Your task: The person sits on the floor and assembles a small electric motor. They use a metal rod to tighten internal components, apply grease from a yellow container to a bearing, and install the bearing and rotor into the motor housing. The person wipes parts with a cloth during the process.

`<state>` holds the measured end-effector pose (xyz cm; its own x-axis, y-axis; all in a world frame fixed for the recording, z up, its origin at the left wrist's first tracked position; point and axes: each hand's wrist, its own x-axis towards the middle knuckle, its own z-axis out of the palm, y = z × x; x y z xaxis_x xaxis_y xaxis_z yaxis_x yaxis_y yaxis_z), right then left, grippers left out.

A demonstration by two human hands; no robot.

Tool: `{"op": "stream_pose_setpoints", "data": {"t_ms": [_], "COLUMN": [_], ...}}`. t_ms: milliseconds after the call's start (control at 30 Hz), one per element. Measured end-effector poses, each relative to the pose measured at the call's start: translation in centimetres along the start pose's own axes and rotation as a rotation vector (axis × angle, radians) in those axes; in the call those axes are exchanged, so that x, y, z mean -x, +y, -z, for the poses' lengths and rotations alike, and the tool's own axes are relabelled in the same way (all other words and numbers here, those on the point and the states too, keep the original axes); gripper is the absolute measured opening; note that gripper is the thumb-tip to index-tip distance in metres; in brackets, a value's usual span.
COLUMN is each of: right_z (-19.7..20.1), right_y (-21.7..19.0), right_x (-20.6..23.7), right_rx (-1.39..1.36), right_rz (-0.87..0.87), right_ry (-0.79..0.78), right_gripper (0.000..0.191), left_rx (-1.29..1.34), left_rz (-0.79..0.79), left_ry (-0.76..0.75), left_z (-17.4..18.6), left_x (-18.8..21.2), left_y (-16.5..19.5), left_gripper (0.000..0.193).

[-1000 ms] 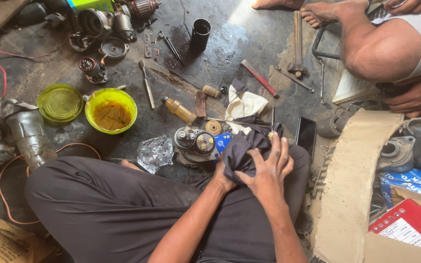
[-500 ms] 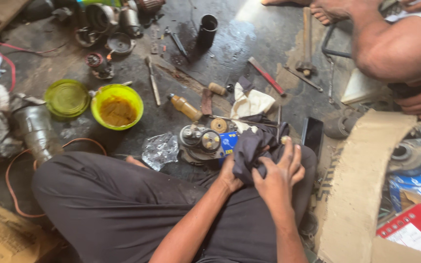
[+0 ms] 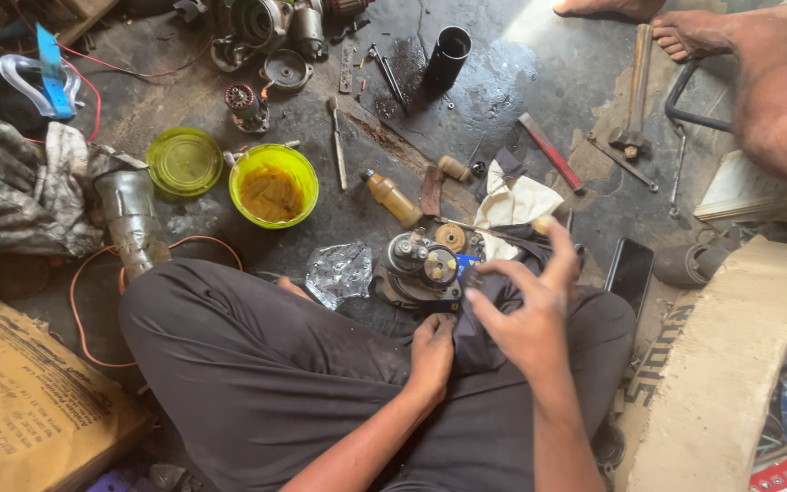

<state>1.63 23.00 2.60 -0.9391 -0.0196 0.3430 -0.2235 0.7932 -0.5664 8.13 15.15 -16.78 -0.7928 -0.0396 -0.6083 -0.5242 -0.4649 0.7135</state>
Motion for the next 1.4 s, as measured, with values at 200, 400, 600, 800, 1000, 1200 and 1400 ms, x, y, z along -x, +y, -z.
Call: {"op": "stream_pose_setpoints", "data": {"t_ms": [200,400,600,800,1000,1200,1400], "right_z": [-1.9,-2.2,-2.0,-1.9,-1.8,-1.6,-1.1], "right_y": [-0.7,-0.1,0.2,0.2,0.0,-0.2,-0.6], "right_x": [-1.9,-2.0,-1.9,-1.8,-1.9,-2.1,-2.0], "right_rx": [0.061,0.065,0.077,0.066,0.064,0.062,0.006], "right_rz": [0.026,0.008,-0.006,0.001,-0.003,-0.005,-0.049], "right_ry": [-0.072,-0.134,-0.184,-0.182,-0.177,-0.195,-0.164], "right_gripper": [0.03,0.031,0.032,0.03,0.031,0.03,0.032], "left_rx": [0.056,0.166,0.177,0.204,0.087,0.263,0.346], "left_rz": [0.094,0.172,0.184,0.185,-0.052,0.15,0.241], "left_ry": [-0.083,-0.107,-0.105,-0.04,0.026,-0.116,-0.338], "left_z": [-0.3,-0.2,-0.3,-0.4,1.1,5.0,5.2], "left_x": [-0.4,-0.7,-0.2,1.2,3.9,4.2,5.3], "left_y": [0.9,1.4,1.9,2.8,4.0,6.8,10.2], "left_gripper": [0.023,0.027,0.025,0.012,0.013,0.019,0.034]}}
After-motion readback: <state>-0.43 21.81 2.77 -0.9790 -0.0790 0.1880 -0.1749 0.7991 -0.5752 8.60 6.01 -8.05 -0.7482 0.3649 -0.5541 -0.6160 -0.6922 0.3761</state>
